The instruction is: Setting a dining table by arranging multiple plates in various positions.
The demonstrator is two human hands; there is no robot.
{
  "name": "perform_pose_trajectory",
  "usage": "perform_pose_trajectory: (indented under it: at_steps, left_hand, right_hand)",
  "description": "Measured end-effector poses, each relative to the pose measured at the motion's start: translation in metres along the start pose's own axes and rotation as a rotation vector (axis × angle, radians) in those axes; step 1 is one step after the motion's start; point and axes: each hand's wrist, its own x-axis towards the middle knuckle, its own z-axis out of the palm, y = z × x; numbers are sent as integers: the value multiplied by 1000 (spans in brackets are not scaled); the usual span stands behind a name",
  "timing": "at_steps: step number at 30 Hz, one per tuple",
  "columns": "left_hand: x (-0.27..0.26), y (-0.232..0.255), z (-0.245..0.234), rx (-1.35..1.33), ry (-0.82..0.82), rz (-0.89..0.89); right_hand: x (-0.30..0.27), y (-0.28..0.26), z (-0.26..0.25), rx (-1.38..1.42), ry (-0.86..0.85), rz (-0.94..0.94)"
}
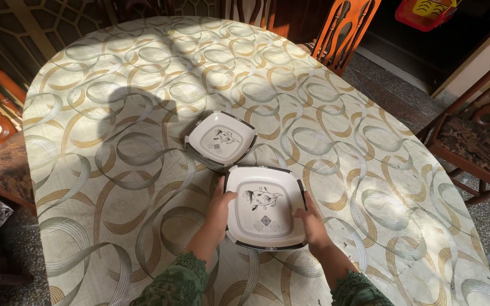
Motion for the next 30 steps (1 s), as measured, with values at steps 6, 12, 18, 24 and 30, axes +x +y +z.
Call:
perform_pose_trajectory:
  at_steps: [6,12,18,24,30]
  left_hand:
    - [-34,6,8,109,71,-38]
    - [-52,-52,-10,162,204,141]
    - [-122,-19,-22,29,218,169]
    - [-174,-10,-54,-91,257,305]
    - [-208,-13,-91,-193,319,358]
  right_hand:
    - [-22,-11,-7,204,-85,-36]
    - [-56,-3,-2,356,-14,-85]
    - [-93,7,18,207,-51,-193]
    - [-118,12,49,308,-128,-187]
    - [-143,4,85,317,-259,-169]
